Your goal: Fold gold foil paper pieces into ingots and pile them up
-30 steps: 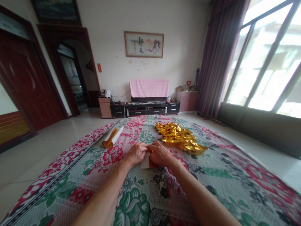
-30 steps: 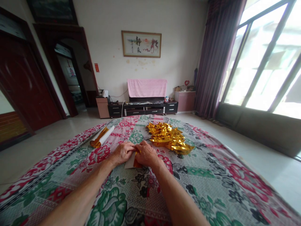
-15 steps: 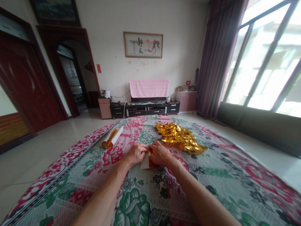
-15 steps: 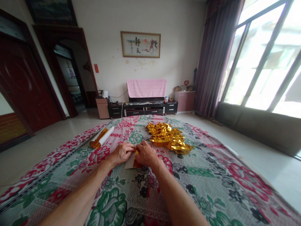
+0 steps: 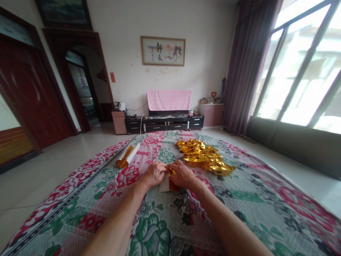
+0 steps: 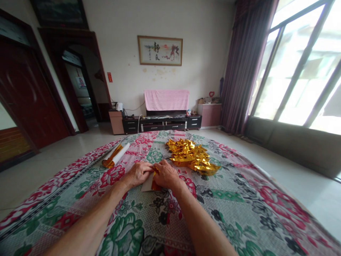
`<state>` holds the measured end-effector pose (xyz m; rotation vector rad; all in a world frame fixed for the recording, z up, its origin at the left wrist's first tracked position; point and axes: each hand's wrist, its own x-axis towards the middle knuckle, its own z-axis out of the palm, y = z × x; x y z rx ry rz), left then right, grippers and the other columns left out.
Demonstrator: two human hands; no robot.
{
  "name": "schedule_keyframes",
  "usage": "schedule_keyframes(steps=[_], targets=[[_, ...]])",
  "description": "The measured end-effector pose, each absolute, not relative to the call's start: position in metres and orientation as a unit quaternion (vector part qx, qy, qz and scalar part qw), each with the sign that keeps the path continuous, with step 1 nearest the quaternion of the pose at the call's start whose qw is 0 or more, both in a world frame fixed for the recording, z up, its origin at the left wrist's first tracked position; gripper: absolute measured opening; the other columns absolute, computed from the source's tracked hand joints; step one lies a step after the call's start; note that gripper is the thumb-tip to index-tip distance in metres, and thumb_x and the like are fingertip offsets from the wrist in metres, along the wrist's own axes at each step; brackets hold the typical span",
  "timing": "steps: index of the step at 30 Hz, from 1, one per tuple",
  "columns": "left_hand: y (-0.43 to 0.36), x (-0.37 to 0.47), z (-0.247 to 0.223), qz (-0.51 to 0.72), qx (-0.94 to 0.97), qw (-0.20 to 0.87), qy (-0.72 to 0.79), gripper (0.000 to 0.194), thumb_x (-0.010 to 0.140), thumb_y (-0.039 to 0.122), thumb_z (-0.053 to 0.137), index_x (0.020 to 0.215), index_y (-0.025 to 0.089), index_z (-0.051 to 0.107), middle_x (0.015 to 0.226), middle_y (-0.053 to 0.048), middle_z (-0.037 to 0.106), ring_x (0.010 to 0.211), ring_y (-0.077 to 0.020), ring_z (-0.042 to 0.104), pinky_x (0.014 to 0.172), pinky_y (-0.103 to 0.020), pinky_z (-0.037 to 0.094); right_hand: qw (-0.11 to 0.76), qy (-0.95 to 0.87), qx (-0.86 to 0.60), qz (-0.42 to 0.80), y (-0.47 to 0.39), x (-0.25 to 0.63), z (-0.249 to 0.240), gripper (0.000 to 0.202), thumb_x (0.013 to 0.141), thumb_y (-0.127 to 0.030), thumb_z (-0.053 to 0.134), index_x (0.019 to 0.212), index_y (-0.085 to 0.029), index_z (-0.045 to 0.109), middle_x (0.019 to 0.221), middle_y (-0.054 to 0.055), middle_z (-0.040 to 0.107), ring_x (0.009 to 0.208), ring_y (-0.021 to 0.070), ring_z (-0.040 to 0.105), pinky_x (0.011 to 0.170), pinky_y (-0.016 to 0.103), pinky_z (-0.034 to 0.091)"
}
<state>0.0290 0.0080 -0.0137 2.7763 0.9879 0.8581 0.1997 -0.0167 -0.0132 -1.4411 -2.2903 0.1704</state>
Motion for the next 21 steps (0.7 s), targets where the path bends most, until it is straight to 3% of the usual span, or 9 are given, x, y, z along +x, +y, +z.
schedule_keyframes(steps=[21], targets=[[0.0043,0.0286,-0.0081,0.271,0.906,0.043,0.323,0.033,0.072,0.007,0.041,0.079,0.021,0.071,0.087,-0.002,0.068,0.084,-0.0137,0.059,0.081,-0.027,0.045,0.194,-0.831,-0.520,0.037,-0.0207,0.1970,-0.0086,0.029,0.079,-0.024,0.039,0.100,-0.025,0.060,0.101,0.005,0.050,0.090,0.0152,0.052,0.076,0.024,0.039]])
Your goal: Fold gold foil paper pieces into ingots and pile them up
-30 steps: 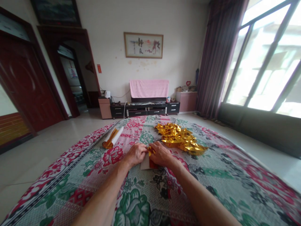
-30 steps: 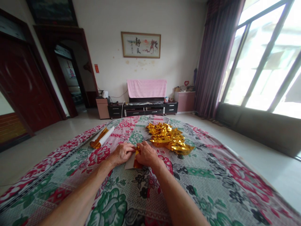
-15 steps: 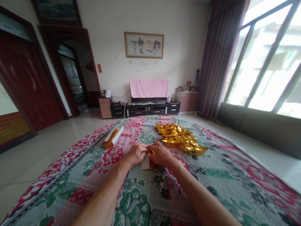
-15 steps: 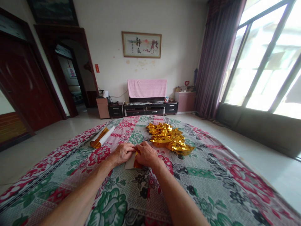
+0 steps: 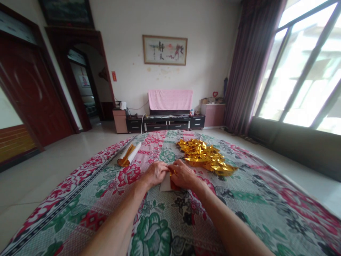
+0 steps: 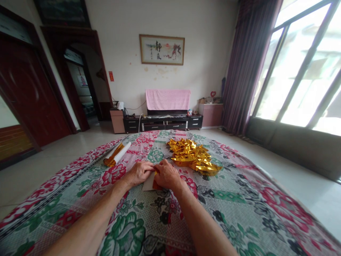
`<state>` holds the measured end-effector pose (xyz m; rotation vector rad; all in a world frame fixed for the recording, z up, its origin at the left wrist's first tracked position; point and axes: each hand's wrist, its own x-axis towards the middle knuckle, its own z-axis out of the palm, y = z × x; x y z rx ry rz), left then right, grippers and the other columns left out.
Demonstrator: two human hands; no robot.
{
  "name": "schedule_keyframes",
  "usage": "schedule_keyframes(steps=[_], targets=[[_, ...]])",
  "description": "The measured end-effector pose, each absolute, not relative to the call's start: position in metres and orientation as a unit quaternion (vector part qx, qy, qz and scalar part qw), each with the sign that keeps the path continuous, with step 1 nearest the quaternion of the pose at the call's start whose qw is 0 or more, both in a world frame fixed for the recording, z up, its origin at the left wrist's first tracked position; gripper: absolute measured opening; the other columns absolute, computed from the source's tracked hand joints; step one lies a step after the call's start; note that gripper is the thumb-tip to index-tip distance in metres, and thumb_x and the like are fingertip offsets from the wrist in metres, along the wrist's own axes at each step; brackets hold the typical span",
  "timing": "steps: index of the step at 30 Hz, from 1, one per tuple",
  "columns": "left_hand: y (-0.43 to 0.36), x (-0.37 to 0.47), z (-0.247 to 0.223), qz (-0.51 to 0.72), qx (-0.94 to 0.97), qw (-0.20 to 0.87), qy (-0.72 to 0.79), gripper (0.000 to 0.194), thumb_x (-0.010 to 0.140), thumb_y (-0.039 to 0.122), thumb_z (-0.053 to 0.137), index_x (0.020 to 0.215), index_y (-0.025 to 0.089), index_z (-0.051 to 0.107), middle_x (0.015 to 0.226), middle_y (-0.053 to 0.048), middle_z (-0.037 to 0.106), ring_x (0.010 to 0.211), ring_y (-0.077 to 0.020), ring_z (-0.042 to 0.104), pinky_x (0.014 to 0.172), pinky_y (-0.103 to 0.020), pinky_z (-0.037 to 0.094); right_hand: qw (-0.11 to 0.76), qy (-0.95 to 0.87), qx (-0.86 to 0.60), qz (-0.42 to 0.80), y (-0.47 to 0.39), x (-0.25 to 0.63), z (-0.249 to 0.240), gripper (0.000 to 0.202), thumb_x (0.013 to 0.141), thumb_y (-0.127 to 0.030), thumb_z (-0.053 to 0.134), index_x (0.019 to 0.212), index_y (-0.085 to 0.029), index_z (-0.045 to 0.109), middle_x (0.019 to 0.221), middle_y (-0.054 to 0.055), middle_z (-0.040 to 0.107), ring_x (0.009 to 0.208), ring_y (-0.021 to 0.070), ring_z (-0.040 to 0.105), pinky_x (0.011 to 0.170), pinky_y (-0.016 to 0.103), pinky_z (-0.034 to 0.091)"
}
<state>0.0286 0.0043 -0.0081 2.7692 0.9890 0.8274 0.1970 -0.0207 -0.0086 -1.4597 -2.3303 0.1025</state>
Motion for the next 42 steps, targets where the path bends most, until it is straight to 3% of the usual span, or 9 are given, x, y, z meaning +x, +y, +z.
schedule_keyframes(steps=[9,15,22,31,42], targets=[[0.001,0.026,-0.001,0.195,0.923,0.005,0.332,0.035,0.072,0.006,0.040,0.084,0.021,0.070,0.095,-0.001,0.066,0.088,-0.0144,0.057,0.085,-0.028,0.042,0.182,-0.825,-0.534,0.038,-0.023,0.197,-0.006,0.032,0.082,-0.022,0.036,0.102,-0.027,0.060,0.105,0.003,0.050,0.091,0.0135,0.053,0.076,0.022,0.038],[0.004,0.023,-0.001,0.161,0.932,-0.013,0.325,0.037,0.071,0.006,0.041,0.088,0.024,0.069,0.099,0.000,0.066,0.088,-0.0142,0.057,0.085,-0.029,0.039,0.186,-0.809,-0.556,0.033,-0.023,0.194,-0.007,0.036,0.090,-0.032,0.027,0.102,-0.029,0.061,0.102,0.002,0.051,0.089,0.0126,0.052,0.073,0.022,0.037],[0.002,0.020,-0.002,0.170,0.926,-0.017,0.336,0.037,0.071,0.007,0.040,0.087,0.025,0.069,0.098,0.002,0.067,0.090,-0.0147,0.057,0.085,-0.031,0.040,0.207,-0.806,-0.554,-0.017,-0.027,0.192,-0.012,0.034,0.090,-0.034,0.029,0.103,-0.032,0.060,0.099,0.002,0.051,0.086,0.0130,0.053,0.067,0.021,0.037],[-0.002,0.018,-0.015,0.209,0.913,-0.033,0.348,0.034,0.072,0.009,0.041,0.087,0.024,0.067,0.087,0.000,0.068,0.087,-0.0148,0.056,0.087,-0.030,0.042,0.195,-0.802,-0.564,-0.037,-0.032,0.187,-0.010,0.034,0.089,-0.034,0.030,0.098,-0.029,0.062,0.100,0.003,0.051,0.088,0.0140,0.051,0.072,0.022,0.037],[-0.020,0.004,-0.015,0.179,0.916,-0.045,0.357,0.040,0.075,0.008,0.037,0.098,0.023,0.066,0.098,-0.001,0.066,0.092,-0.0148,0.055,0.089,-0.028,0.043,0.190,-0.797,-0.572,-0.037,-0.035,0.185,-0.008,0.033,0.089,-0.034,0.031,0.096,-0.029,0.063,0.102,0.003,0.051,0.089,0.0151,0.051,0.072,0.024,0.038]])
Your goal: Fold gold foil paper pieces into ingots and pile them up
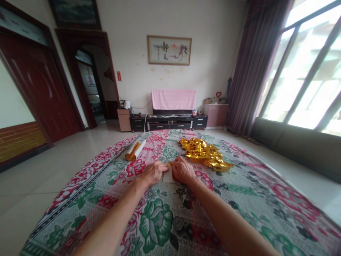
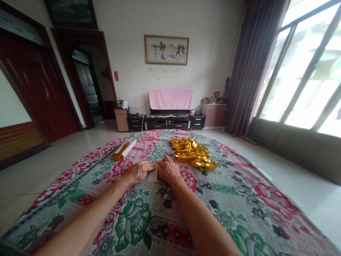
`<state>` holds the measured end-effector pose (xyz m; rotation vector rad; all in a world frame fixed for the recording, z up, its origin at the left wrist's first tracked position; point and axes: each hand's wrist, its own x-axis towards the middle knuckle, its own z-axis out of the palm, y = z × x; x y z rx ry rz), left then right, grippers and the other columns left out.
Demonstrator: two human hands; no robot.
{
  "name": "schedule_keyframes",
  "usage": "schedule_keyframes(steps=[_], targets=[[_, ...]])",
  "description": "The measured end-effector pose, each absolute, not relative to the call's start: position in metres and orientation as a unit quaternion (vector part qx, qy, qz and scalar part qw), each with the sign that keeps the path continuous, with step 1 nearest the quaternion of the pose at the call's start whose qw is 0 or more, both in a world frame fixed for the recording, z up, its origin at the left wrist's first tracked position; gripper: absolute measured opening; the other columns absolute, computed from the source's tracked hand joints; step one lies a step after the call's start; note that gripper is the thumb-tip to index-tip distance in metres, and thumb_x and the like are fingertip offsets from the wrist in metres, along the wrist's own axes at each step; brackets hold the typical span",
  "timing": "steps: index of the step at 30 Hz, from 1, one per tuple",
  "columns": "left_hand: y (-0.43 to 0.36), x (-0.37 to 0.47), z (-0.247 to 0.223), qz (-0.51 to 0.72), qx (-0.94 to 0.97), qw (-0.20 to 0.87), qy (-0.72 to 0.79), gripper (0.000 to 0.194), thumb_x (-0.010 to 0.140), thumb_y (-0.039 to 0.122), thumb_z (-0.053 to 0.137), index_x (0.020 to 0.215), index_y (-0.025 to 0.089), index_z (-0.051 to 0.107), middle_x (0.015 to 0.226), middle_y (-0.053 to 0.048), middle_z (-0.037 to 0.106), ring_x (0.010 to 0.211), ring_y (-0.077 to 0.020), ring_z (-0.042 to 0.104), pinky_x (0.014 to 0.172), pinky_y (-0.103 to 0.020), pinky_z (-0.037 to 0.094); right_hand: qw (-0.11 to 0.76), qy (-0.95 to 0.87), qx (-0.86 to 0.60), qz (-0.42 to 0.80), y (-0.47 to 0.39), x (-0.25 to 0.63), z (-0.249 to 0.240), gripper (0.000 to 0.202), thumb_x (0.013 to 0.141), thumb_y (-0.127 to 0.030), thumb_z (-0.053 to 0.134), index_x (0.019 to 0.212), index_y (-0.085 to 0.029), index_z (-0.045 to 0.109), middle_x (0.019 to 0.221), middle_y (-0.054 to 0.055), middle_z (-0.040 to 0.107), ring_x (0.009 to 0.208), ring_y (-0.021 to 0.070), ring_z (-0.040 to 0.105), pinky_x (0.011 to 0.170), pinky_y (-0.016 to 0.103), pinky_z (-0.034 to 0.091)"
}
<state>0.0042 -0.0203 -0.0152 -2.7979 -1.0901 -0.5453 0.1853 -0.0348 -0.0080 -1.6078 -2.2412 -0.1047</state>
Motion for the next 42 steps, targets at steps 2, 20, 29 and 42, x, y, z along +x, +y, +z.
schedule_keyframes(steps=[2,20,29,42], targets=[[-0.022,-0.001,-0.014,-0.180,-0.911,0.038,-0.368,0.040,0.074,0.007,0.038,0.097,0.023,0.066,0.097,-0.001,0.067,0.092,-0.0145,0.056,0.089,-0.027,0.043,0.187,-0.793,-0.579,-0.036,-0.036,0.185,-0.007,0.032,0.089,-0.035,0.032,0.096,-0.029,0.063,0.102,0.004,0.051,0.090,0.0151,0.051,0.073,0.024,0.038],[-0.034,-0.009,-0.005,-0.167,-0.897,-0.081,-0.401,0.040,0.062,0.016,0.057,0.101,0.025,0.065,0.126,-0.003,0.050,0.113,-0.0192,0.047,0.100,-0.033,0.034,0.202,-0.815,-0.543,-0.011,-0.033,0.193,-0.010,0.031,0.084,-0.038,0.039,0.102,-0.027,0.061,0.106,0.004,0.050,0.089,0.0146,0.052,0.076,0.023,0.038],[-0.028,-0.008,-0.016,-0.189,-0.901,-0.065,-0.385,0.031,0.063,0.030,0.063,0.094,0.029,0.065,0.123,0.000,0.051,0.110,-0.0182,0.047,0.096,-0.034,0.038,0.187,-0.821,-0.537,-0.049,-0.040,0.189,-0.007,0.034,0.085,-0.040,0.037,0.108,-0.024,0.056,0.107,0.007,0.050,0.094,0.0186,0.047,0.080,0.028,0.035],[-0.036,-0.002,-0.007,-0.193,-0.912,-0.038,-0.360,0.026,0.065,0.022,0.058,0.090,0.023,0.065,0.106,-0.003,0.058,0.096,-0.0173,0.052,0.089,-0.027,0.039,0.172,-0.825,-0.538,-0.013,-0.042,0.192,0.002,0.037,0.079,-0.031,0.045,0.113,-0.016,0.047,0.100,0.008,0.057,0.087,0.0182,0.052,0.078,0.027,0.033]])
